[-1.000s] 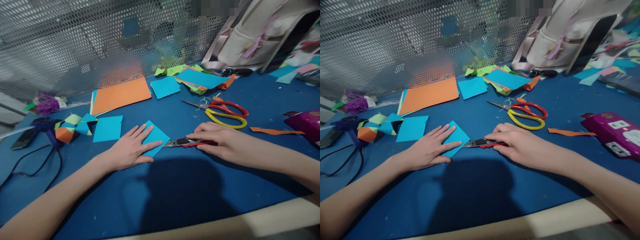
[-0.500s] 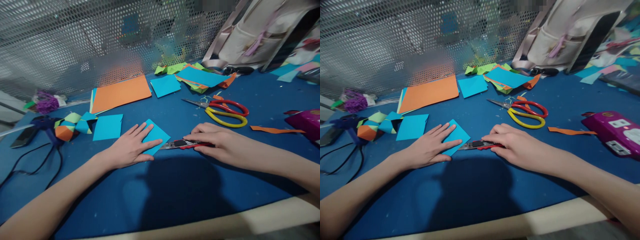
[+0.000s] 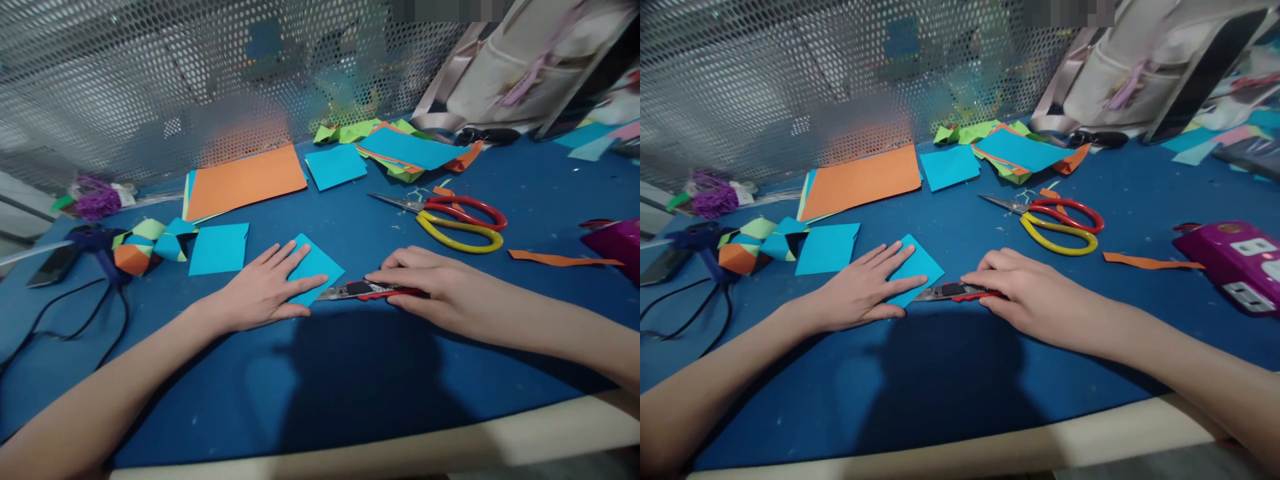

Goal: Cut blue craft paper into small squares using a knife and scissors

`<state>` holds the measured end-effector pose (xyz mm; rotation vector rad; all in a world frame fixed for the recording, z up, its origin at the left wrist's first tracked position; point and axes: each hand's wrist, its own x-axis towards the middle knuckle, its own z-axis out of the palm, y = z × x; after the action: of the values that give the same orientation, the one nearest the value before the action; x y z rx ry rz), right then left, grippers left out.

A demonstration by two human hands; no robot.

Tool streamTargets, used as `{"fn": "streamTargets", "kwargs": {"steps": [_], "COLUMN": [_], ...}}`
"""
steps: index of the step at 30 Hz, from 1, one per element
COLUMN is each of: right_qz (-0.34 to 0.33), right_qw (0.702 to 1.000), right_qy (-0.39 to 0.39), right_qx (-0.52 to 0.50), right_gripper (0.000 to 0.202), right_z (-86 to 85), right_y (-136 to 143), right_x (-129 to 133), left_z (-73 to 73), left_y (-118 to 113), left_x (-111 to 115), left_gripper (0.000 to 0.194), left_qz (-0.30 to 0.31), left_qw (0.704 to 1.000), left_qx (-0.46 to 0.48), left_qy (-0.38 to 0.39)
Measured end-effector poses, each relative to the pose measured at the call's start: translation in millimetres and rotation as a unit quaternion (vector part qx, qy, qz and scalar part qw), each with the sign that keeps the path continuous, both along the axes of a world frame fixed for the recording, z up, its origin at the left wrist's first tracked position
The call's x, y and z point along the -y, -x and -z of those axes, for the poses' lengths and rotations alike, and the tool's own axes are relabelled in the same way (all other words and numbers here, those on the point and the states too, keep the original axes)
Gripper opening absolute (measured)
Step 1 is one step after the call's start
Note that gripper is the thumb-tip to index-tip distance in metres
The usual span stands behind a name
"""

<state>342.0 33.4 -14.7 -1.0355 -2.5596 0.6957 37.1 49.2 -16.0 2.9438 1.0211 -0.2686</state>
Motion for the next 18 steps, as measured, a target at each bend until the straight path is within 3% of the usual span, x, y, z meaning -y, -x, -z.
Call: {"fn": "streamTargets", "kwargs": {"steps": [11,18], "right_qz": [-0.004,-0.002], "right_qw": [1.0,1.0], "right_qy": [0.005,0.001], "right_qx": [-0.012,-0.005], "right_gripper": [0.035,0.034], "right_z": [2.9,4.8], "right_y": [5.0,4.9], "right_x": [4.0,3.7], "left_z": [2.0,-2.7], "left_y": [-0.1,5.0], "left_x": [0.9,2.1], "left_gripper": [0.064,0.056], "left_qz": [-0.003,-0.013], "left_qw": [1.0,0.999], "left_qx": [0.001,0.02], "left_qy": [-0.009,0.035]}}
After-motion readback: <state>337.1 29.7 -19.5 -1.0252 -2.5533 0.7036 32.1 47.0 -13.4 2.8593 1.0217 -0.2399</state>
